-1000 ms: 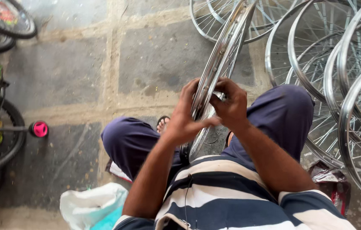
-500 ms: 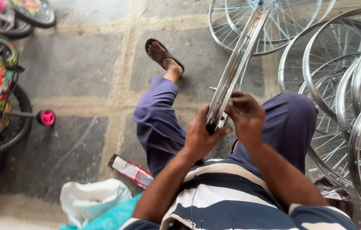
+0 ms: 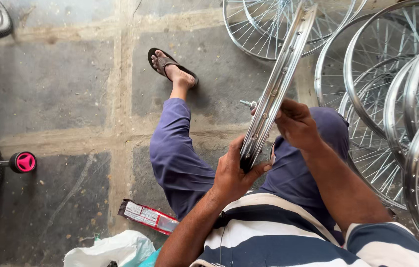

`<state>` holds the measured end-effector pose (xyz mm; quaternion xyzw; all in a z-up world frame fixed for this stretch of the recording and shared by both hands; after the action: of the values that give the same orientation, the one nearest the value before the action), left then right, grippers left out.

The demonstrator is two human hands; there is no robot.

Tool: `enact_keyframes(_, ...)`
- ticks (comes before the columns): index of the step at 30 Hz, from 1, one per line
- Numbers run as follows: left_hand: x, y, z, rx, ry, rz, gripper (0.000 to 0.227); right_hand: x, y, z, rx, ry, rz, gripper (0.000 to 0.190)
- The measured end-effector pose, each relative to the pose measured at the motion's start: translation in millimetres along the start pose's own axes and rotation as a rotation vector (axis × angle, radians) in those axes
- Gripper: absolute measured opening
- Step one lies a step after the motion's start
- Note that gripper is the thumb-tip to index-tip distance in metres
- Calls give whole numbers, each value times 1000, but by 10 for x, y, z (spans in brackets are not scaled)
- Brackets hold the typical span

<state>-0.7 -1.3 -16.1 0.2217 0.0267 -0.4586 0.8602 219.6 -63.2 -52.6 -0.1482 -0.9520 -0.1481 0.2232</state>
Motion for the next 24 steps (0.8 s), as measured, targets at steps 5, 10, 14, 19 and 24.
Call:
enact_keyframes(5,-148,113,-9,-13,-35,18,71,139,145,-21,-105,96,-165,39)
enact_keyframes(10,-201,219,-7,-127,-24,-19,72,270,194,-218,-245,-349,-85,43)
enact_keyframes(14,-175,237,1,-52,-48,-19,69,396,253,-282,-281,-862,104,27)
enact_keyframes(19,-104,289,-33,-106,-35,-1,70,509,265,-243,-649,-1182,317,27)
enact_keyframes(24,-227,489,242,-45,-145,-48,75,406,248,-146,-424,-537,94,22)
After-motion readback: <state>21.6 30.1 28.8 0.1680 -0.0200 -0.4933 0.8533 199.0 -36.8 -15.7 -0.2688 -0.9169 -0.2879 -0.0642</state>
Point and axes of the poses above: each hand's wrist, its own y-axis towards the middle knuckle, its own x-axis out of the palm, z = x × y, the point moved 2 cm from there along y, towards the middle knuckle
